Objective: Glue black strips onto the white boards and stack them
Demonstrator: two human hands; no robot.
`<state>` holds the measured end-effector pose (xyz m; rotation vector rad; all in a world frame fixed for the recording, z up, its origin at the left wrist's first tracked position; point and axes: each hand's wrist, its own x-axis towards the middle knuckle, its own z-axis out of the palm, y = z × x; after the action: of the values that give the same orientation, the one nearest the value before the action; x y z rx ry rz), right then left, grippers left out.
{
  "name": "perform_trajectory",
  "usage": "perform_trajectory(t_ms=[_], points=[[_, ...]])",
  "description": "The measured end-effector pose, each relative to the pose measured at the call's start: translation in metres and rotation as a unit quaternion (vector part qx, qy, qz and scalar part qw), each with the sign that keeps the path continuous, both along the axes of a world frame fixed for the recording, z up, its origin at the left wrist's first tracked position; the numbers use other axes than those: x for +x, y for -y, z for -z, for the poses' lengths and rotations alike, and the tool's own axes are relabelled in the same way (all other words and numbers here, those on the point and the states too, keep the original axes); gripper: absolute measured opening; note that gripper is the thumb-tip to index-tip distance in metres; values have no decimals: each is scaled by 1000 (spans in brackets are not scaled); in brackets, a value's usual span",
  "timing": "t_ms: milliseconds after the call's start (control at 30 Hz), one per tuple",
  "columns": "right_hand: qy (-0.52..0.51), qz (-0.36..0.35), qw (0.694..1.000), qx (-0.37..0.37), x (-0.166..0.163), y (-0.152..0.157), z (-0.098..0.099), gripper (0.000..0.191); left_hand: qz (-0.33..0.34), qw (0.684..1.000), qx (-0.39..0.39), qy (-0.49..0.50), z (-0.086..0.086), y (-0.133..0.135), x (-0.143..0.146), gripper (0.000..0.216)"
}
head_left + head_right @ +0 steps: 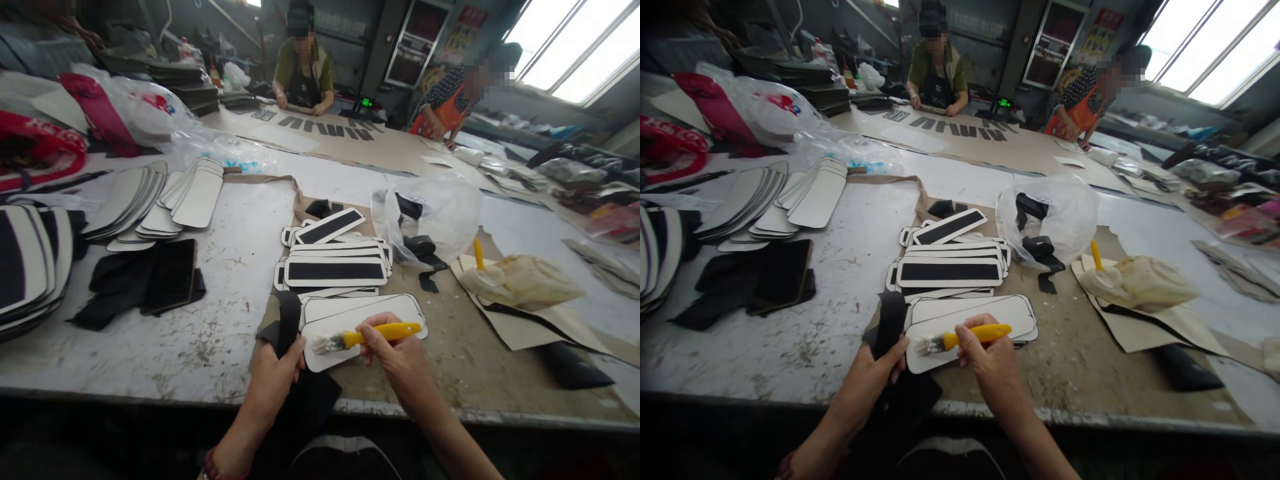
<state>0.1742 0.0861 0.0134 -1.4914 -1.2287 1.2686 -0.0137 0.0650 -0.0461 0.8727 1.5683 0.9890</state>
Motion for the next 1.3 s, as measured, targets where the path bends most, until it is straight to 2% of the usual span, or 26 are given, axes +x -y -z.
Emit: perform_trajectory(t_ms=[100, 267, 467, 567, 667, 733, 833, 900, 967, 1067, 1133, 1200, 1300], points=[[57, 40, 997, 17, 17, -5, 5, 39, -4, 1000, 5, 1, 1, 0, 0, 46], [202, 121, 970, 58, 73, -14, 4, 39, -17, 1000, -10, -13, 9, 1, -1, 46], [304, 140, 935, 119, 104, -18, -1, 40, -30, 1000, 1, -9, 12, -1, -1, 47], [343, 134, 915, 163, 109, -20, -8, 35, -34, 999, -2, -11, 5, -1, 1, 46], [372, 111, 889, 242, 108, -18, -10, 23, -35, 999, 0, -19, -1, 0, 2, 46], [367, 72, 880, 293, 100, -14, -6, 15, -27, 999, 6, -27, -3, 1, 2, 47], [329, -4, 886, 325, 74, -1, 4, 9, -22, 999, -2, -26, -5, 1, 2, 48], [276, -36, 905, 322, 50, 9, 8, 9, -23, 999, -22, -14, -5, 1, 1, 49], [194, -40, 935, 294, 25, 18, 10, 7, -25, 999, -29, -1, -4, 0, 1, 49], [41, -4, 985, 166, -1, 23, 9, 16, -25, 999, -20, 18, -1, 0, 1, 47], [-39, 8, 997, 69, -7, 21, 10, 25, -19, 999, -17, 34, 1, 1, 1, 46], [-57, 12, 998, 21, -4, 17, 11, 31, -10, 999, -12, 46, 2, 2, 1, 47], [7, 46, 998, 36, 8, 11, 9, 30, -2, 999, -12, 47, 2, 2, 0, 47]])
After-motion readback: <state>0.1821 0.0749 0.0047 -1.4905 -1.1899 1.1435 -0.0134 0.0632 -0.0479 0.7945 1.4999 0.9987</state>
